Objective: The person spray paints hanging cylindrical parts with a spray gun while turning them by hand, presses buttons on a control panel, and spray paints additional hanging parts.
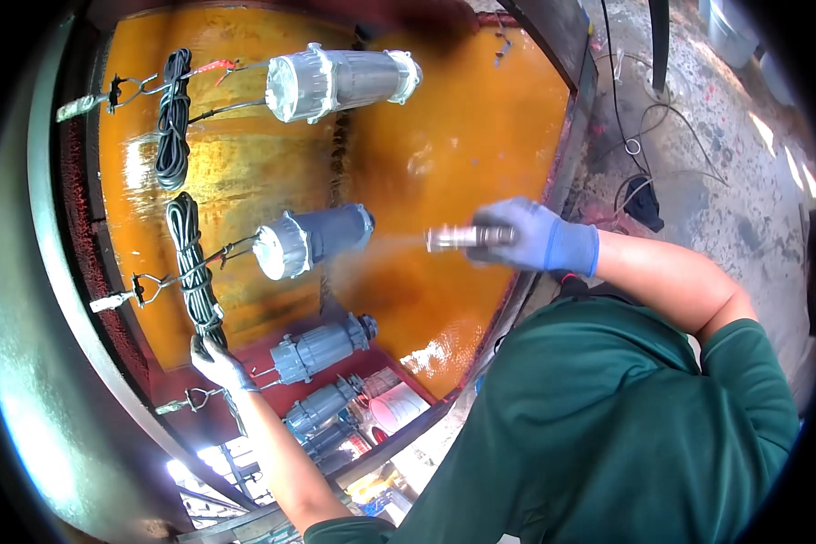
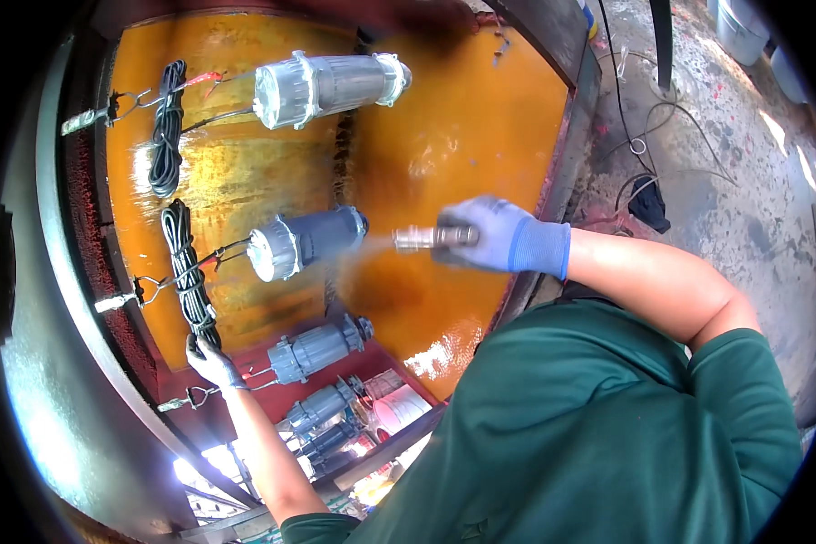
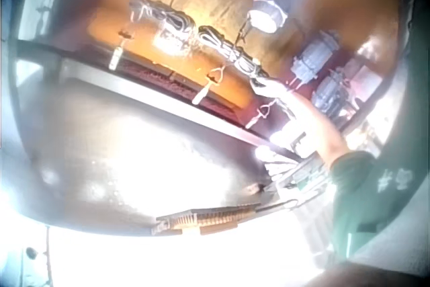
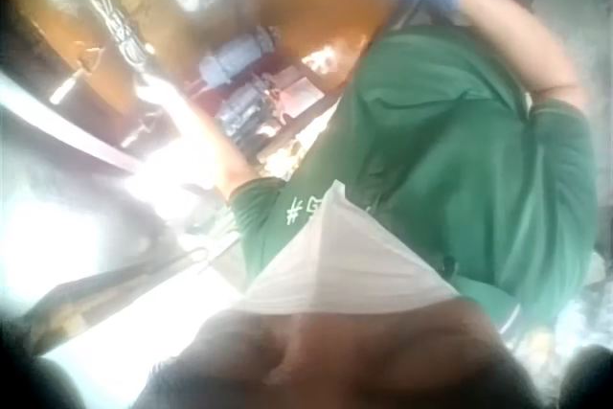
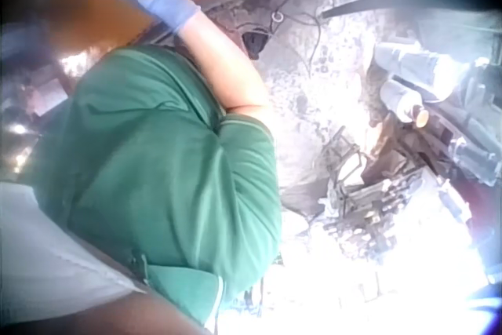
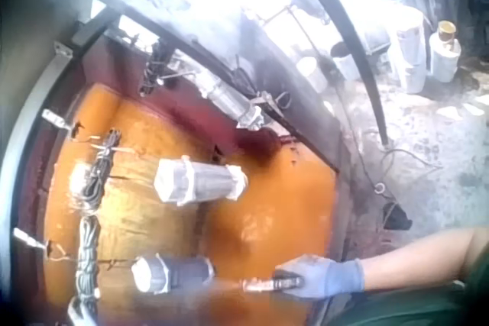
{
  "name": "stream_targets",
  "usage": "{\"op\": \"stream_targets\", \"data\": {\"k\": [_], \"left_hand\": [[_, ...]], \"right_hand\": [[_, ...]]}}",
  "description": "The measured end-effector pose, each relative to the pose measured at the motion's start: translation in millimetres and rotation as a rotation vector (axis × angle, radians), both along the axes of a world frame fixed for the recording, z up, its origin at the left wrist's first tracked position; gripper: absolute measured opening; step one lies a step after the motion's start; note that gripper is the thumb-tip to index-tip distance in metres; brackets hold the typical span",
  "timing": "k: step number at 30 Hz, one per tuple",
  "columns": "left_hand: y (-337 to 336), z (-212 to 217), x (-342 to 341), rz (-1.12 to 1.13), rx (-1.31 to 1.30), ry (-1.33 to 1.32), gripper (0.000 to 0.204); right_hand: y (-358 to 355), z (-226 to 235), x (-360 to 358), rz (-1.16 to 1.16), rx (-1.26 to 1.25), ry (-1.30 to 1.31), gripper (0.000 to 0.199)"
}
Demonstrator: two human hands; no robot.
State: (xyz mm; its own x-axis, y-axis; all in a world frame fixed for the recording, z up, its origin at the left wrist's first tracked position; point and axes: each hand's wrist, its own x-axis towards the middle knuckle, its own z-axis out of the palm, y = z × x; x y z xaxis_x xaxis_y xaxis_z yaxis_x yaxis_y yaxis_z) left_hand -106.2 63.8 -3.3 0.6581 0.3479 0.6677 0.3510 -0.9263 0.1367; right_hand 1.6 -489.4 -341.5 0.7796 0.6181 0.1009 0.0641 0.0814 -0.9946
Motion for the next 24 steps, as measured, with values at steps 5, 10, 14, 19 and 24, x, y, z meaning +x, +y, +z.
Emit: {"op": "stream_targets", "data": {"k": [5,10,14,19,24], "left_hand": [[1.3,-4.7,5.3,0.026,0.082,0.003,0.045],[8.0,0.6,3.4,0.028,-0.002,-0.023,0.046],[-3.2,-5.4,8.1,0.006,-0.01,-0.025,0.048],[12.8,-4.6,5.0,0.004,0.004,-0.058,0.045],[16.6,-6.7,6.4,-0.008,0.002,-0.061,0.045]], "right_hand": [[4.0,-21.3,0.3,-0.046,0.133,-0.083,0.026],[-2.3,-29.1,-1.0,0.141,-0.1,-0.025,0.029],[1.9,-32.0,2.4,-0.167,-0.083,0.18,0.028],[0.9,-33.5,-2.6,0.269,-0.112,-0.078,0.031],[11.9,-41.6,3.6,-0.031,-0.144,0.117,0.029]]}}
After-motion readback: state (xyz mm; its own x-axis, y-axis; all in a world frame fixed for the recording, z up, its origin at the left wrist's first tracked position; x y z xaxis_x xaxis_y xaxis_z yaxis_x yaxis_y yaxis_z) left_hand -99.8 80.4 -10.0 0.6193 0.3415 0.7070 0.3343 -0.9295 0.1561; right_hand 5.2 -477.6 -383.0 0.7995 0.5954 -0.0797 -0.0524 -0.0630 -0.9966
